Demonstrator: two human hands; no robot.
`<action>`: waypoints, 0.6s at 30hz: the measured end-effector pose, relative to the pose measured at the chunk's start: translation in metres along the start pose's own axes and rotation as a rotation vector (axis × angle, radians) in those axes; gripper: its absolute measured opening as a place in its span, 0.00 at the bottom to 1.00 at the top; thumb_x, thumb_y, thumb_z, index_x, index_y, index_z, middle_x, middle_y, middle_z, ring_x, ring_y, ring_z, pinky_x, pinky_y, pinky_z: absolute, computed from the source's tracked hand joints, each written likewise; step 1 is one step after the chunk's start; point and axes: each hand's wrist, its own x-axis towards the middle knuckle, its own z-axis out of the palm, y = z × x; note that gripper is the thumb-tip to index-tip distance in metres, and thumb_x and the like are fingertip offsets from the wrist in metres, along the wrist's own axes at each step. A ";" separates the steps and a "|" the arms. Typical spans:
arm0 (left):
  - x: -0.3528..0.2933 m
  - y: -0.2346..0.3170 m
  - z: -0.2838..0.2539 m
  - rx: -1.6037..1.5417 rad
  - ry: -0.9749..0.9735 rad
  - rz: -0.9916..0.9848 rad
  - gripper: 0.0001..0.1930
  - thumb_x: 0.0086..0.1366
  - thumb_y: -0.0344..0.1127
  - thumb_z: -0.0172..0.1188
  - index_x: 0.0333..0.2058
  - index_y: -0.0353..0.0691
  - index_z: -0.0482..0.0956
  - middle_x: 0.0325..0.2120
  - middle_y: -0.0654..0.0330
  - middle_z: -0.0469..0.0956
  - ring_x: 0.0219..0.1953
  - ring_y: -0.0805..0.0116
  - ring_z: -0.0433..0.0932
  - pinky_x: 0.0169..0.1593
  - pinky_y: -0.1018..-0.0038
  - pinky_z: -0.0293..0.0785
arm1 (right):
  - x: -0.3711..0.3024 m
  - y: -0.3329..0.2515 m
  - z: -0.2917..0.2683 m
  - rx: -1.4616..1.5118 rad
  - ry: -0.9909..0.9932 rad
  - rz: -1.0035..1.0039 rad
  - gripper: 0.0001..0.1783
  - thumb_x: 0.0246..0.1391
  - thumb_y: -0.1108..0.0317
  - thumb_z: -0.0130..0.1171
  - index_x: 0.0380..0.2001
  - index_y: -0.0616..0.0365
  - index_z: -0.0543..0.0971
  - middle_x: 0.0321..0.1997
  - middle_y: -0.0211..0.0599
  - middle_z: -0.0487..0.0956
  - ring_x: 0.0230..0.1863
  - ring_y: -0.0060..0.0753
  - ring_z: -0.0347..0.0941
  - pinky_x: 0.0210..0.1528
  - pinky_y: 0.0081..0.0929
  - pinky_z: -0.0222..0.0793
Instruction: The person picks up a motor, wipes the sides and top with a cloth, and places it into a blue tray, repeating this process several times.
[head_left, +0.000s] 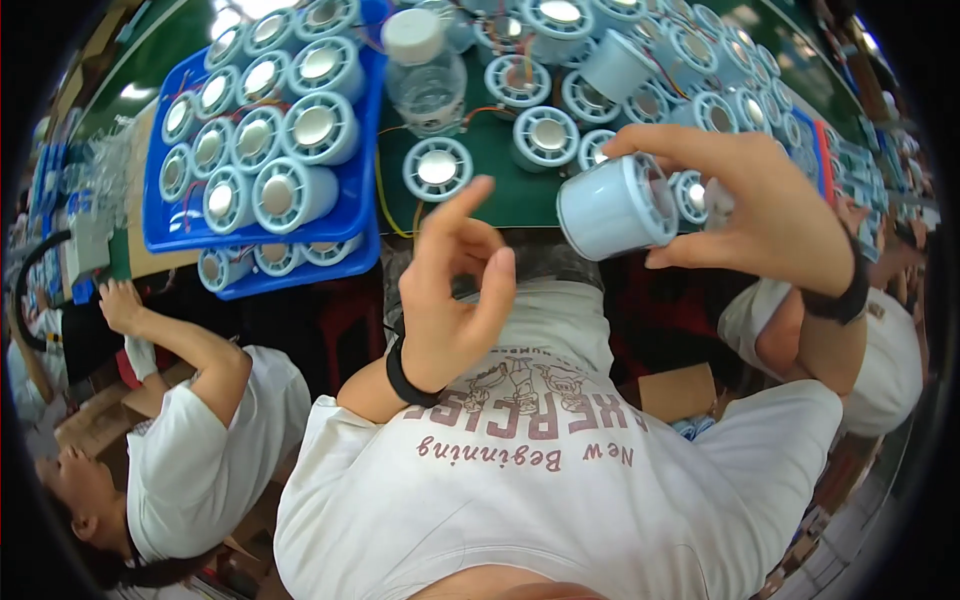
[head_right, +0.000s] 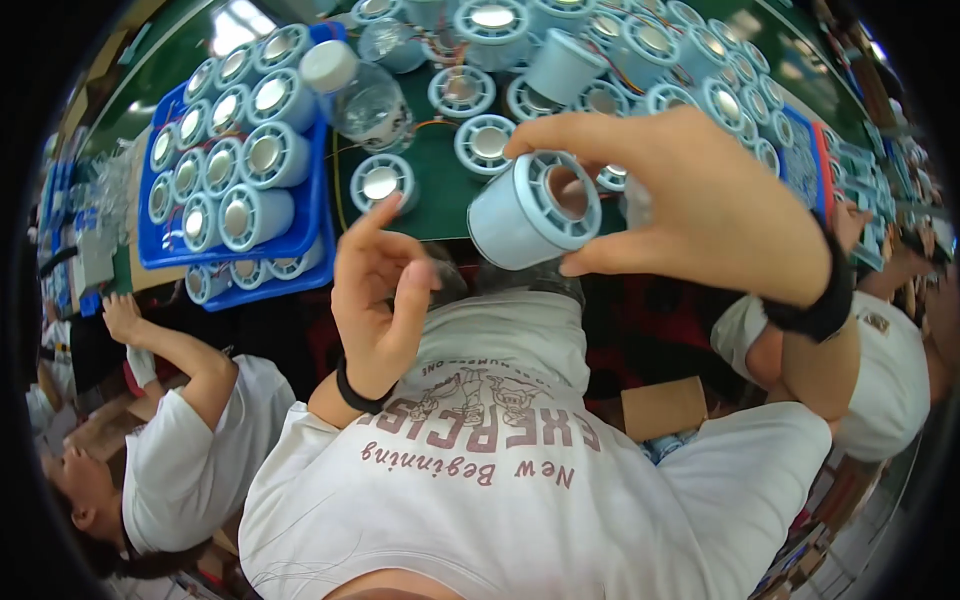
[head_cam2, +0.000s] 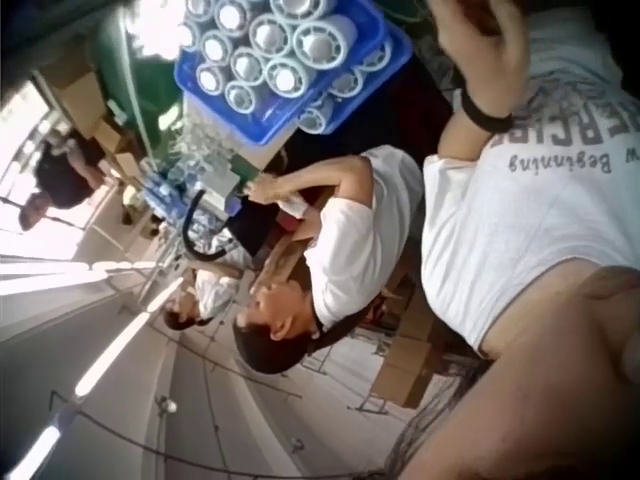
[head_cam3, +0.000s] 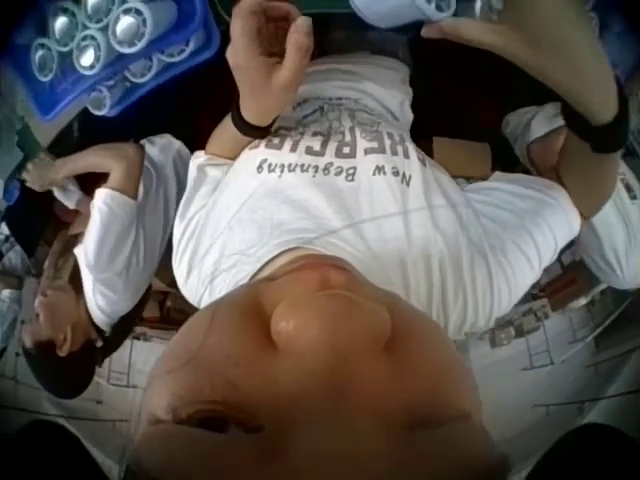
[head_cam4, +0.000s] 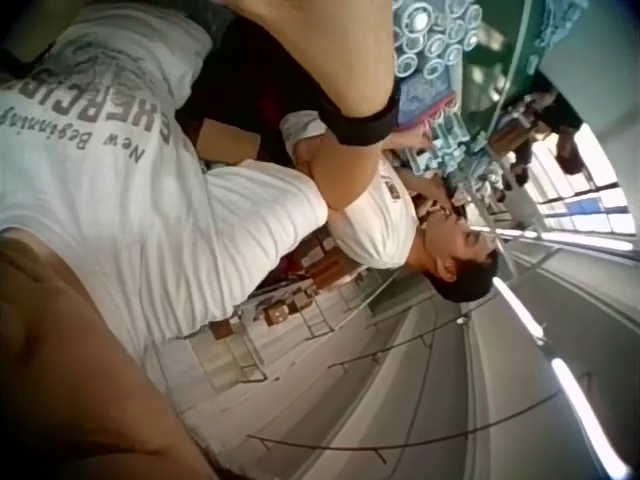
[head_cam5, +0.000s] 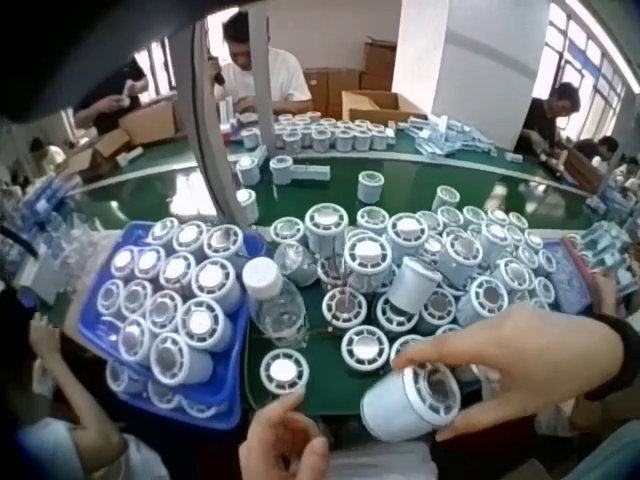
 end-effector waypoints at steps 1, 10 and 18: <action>-0.002 -0.008 0.000 0.160 0.206 -0.011 0.31 0.64 0.26 0.54 0.65 0.33 0.54 0.33 0.58 0.76 0.32 0.71 0.76 0.32 0.75 0.75 | 0.009 -0.001 0.011 0.003 -0.011 -0.024 0.40 0.32 0.61 0.76 0.53 0.56 0.73 0.43 0.34 0.81 0.41 0.37 0.79 0.35 0.31 0.71; 0.008 -0.046 -0.017 0.666 0.645 -0.115 0.31 0.60 0.31 0.65 0.59 0.30 0.62 0.18 0.60 0.71 0.17 0.71 0.71 0.22 0.75 0.67 | 0.064 -0.005 0.088 -0.097 -0.027 0.224 0.32 0.44 0.59 0.69 0.49 0.62 0.69 0.36 0.42 0.82 0.37 0.46 0.79 0.36 0.35 0.74; 0.006 -0.060 -0.018 0.430 0.726 -0.102 0.25 0.63 0.30 0.62 0.55 0.27 0.64 0.19 0.58 0.73 0.18 0.69 0.73 0.23 0.73 0.69 | 0.092 -0.008 0.121 -0.265 0.011 0.277 0.32 0.48 0.57 0.66 0.52 0.63 0.67 0.35 0.43 0.81 0.32 0.47 0.79 0.33 0.38 0.75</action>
